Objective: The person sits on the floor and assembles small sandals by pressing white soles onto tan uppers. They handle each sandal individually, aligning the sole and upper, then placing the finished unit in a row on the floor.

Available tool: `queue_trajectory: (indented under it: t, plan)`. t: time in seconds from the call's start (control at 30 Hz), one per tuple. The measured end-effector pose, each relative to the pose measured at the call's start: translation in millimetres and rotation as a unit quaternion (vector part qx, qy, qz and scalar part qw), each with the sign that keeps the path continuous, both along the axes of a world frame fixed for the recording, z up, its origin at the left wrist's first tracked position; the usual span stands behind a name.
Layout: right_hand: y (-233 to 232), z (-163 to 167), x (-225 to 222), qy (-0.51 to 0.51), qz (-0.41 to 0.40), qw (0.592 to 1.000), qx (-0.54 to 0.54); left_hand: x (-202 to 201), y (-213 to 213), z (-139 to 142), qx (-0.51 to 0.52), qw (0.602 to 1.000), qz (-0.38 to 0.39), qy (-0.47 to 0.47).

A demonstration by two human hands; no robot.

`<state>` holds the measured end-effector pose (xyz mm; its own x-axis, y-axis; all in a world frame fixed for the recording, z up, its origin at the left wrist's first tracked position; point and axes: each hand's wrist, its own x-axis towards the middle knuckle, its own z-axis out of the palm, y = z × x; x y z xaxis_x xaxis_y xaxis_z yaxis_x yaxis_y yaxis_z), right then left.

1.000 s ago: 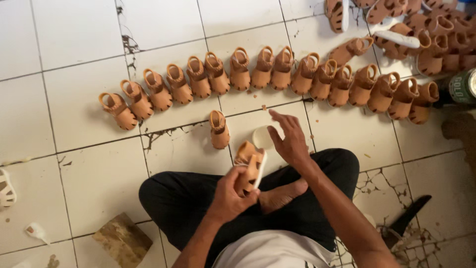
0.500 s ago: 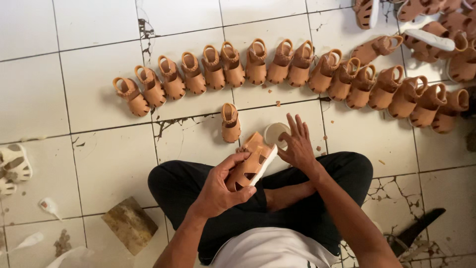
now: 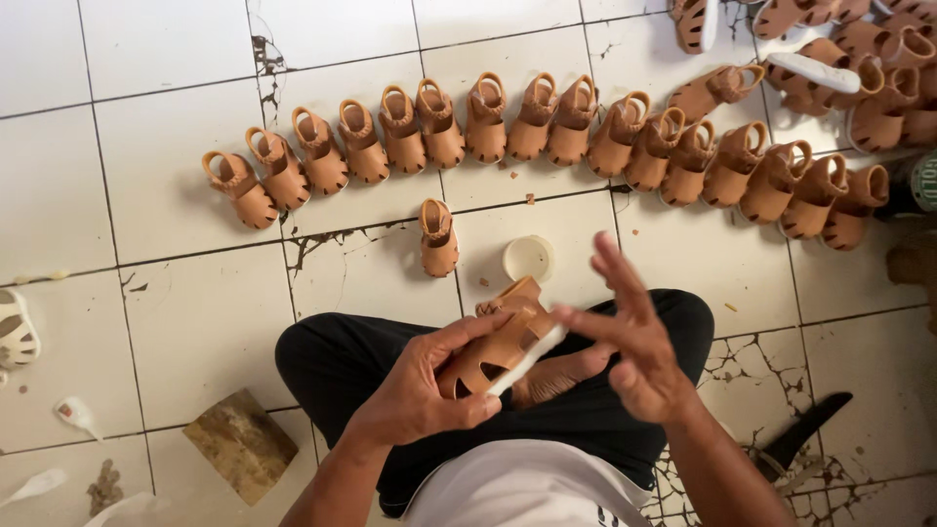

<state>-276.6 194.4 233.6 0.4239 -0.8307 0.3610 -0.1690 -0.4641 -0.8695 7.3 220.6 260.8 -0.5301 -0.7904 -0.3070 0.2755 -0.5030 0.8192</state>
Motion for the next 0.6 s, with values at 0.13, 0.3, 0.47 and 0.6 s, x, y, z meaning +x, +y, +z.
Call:
queue_trajectory:
  t: [0.13,0.3,0.47,0.6]
  plan:
    - [4,8,8,0.053,0.016,0.998,-0.035,-2,7,14,-0.023,0.999,-0.025,-0.021]
    - [10,1,7,0.047,-0.005,0.997,-0.065,1,13,29,-0.047,0.998,-0.028,0.014]
    - [12,-2,2,0.034,-0.028,0.994,-0.098,2,12,34,-0.042,0.998,-0.041,-0.029]
    - [9,1,-1,0.071,0.01,0.991,-0.11,1,11,35,-0.03,0.997,-0.061,-0.042]
